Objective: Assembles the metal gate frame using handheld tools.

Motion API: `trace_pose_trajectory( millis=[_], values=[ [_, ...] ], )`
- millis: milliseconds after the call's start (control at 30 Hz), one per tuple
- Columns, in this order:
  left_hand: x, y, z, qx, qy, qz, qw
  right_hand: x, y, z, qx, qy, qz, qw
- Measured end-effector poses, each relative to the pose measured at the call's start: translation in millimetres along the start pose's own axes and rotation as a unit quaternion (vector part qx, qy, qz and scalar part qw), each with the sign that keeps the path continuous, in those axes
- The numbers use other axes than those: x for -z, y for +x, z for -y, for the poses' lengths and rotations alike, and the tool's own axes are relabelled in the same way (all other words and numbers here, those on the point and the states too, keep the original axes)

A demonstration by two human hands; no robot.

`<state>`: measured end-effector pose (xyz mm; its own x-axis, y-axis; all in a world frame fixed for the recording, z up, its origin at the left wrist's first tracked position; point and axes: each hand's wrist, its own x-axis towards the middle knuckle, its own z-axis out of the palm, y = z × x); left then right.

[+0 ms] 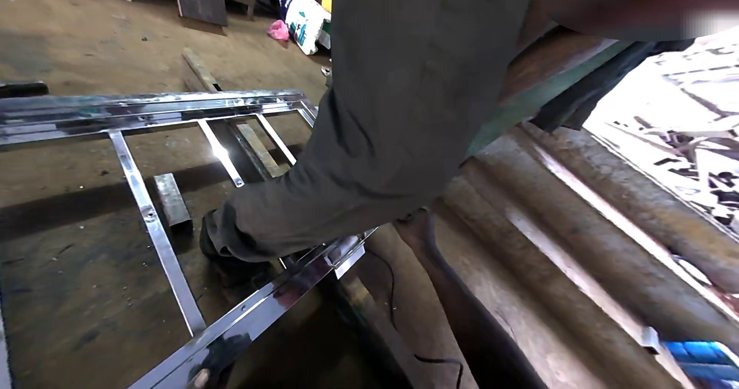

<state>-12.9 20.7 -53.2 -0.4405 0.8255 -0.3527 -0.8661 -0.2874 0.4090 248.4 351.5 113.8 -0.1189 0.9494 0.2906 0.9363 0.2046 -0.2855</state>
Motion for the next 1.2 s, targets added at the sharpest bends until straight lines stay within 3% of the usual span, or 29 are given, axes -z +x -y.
trace_pose_trajectory(
  millis=[133, 233, 333, 433, 533, 667, 1067, 1200],
  values=[
    [0, 1, 0, 0.000, 0.015, 0.002, 1.000, -9, -33, -45, -0.117, 0.201, -0.062, 0.971],
    [-1, 0, -1, -0.005, 0.018, 0.019, 1.000, -12, -67, -61, -0.239, 0.450, -0.103, 0.854],
    [-18, -7, -11, 0.002, 0.038, 0.015, 0.999, -10, -97, -67, -0.333, 0.575, -0.114, 0.738],
    [-10, -5, -7, -0.023, 0.053, 0.032, 0.998, -9, -122, -74, -0.351, 0.650, -0.089, 0.669],
    [-8, -3, -2, -0.030, 0.041, -0.001, 0.999, -3, -134, -70, -0.372, 0.682, -0.088, 0.624],
    [0, 1, -2, -0.010, 0.049, -0.012, 0.999, -1, -140, -72, -0.369, 0.709, -0.093, 0.594],
    [5, 2, -1, -0.029, 0.055, 0.012, 0.998, 2, -145, -75, -0.368, 0.706, -0.087, 0.599],
    [2, 4, 1, -0.027, 0.038, -0.012, 0.999, 1, -145, -74, -0.366, 0.714, -0.090, 0.590]
  ],
)
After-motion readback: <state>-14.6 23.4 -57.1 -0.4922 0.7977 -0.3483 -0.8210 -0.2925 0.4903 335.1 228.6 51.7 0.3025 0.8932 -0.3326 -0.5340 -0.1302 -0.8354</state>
